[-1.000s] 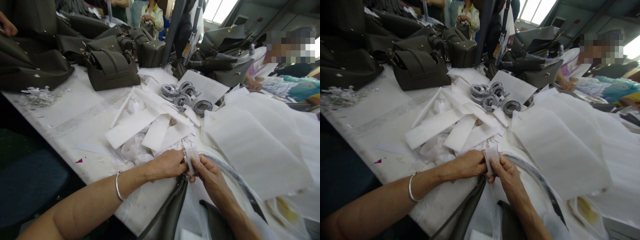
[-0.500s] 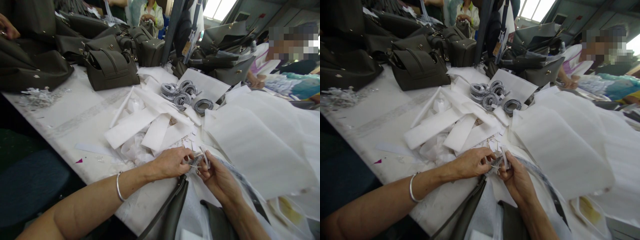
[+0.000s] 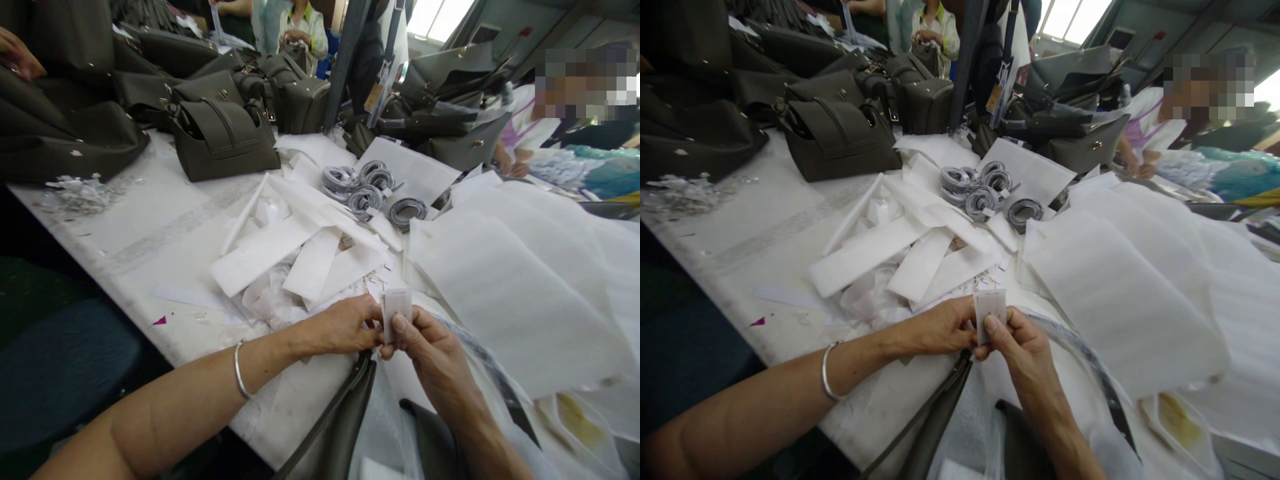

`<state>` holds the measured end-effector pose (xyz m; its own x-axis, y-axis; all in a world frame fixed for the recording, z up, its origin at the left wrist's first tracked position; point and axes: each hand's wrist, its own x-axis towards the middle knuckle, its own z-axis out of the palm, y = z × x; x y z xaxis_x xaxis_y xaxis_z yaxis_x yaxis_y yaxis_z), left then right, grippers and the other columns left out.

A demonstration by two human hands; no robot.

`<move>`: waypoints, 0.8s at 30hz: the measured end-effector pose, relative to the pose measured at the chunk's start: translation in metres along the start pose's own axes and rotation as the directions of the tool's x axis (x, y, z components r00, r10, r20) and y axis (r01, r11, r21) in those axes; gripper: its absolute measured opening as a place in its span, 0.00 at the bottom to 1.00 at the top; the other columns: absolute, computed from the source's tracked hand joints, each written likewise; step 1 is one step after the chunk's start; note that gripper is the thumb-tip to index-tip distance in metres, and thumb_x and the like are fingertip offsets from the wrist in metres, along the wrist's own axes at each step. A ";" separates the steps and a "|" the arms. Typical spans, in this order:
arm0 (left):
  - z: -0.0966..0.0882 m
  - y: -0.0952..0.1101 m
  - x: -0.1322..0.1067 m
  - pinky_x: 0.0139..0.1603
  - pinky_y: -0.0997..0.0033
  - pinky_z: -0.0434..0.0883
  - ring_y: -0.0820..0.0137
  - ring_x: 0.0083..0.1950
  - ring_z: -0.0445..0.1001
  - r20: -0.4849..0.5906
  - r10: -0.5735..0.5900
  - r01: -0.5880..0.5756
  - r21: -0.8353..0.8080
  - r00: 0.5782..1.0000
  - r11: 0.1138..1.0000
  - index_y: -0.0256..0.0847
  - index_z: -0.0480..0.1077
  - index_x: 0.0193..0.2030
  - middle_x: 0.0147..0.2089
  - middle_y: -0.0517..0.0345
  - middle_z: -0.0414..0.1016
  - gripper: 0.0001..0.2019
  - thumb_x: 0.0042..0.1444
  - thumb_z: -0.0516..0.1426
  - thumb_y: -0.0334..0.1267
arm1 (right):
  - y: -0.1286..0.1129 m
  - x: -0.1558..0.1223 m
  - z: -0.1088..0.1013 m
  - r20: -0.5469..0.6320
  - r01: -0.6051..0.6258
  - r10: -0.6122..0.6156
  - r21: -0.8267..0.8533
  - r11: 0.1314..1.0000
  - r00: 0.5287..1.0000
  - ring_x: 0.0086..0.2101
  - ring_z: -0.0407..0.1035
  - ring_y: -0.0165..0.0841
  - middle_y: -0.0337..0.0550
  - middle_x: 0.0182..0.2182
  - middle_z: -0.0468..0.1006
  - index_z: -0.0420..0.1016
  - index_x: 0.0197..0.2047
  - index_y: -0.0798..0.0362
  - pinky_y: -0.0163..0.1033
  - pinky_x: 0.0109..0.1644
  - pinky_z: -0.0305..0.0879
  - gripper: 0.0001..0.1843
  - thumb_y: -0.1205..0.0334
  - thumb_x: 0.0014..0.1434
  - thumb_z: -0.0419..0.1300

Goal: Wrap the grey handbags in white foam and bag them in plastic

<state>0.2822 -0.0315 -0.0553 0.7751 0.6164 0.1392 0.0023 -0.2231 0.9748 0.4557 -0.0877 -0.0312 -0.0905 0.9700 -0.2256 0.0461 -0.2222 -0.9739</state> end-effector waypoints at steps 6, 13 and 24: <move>0.002 0.001 0.000 0.48 0.74 0.68 0.70 0.45 0.73 -0.035 -0.008 0.013 0.154 0.999 0.988 0.40 0.73 0.39 0.42 0.60 0.75 0.12 0.52 0.53 0.24 | 0.003 0.000 -0.004 -0.026 -0.018 0.018 0.005 1.000 0.999 0.22 0.67 0.27 0.38 0.24 0.73 0.73 0.29 0.55 0.32 0.26 0.66 0.19 0.47 0.61 0.63; 0.008 -0.009 0.001 0.35 0.73 0.67 0.67 0.37 0.71 -0.142 -0.143 0.181 0.314 0.980 0.932 0.41 0.71 0.40 0.38 0.58 0.71 0.09 0.56 0.58 0.42 | 0.003 -0.005 0.001 0.077 -0.029 0.031 -0.034 0.999 0.997 0.18 0.66 0.27 0.40 0.20 0.74 0.75 0.31 0.56 0.32 0.23 0.63 0.20 0.45 0.61 0.63; 0.004 -0.013 0.003 0.28 0.79 0.68 0.78 0.31 0.70 0.018 -0.347 0.331 -0.345 0.938 0.878 0.40 0.61 0.60 0.47 0.57 0.71 0.32 0.44 0.58 0.29 | -0.006 -0.001 0.001 -0.052 -0.070 0.090 0.297 0.952 0.995 0.13 0.57 0.24 0.34 0.14 0.65 0.68 0.23 0.53 0.30 0.17 0.53 0.25 0.41 0.57 0.63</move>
<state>0.2872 -0.0297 -0.0679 0.7376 0.6416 -0.2105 0.0409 0.2687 0.9624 0.4543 -0.0871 -0.0253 -0.0344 0.9499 -0.3105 -0.2450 -0.3092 -0.9189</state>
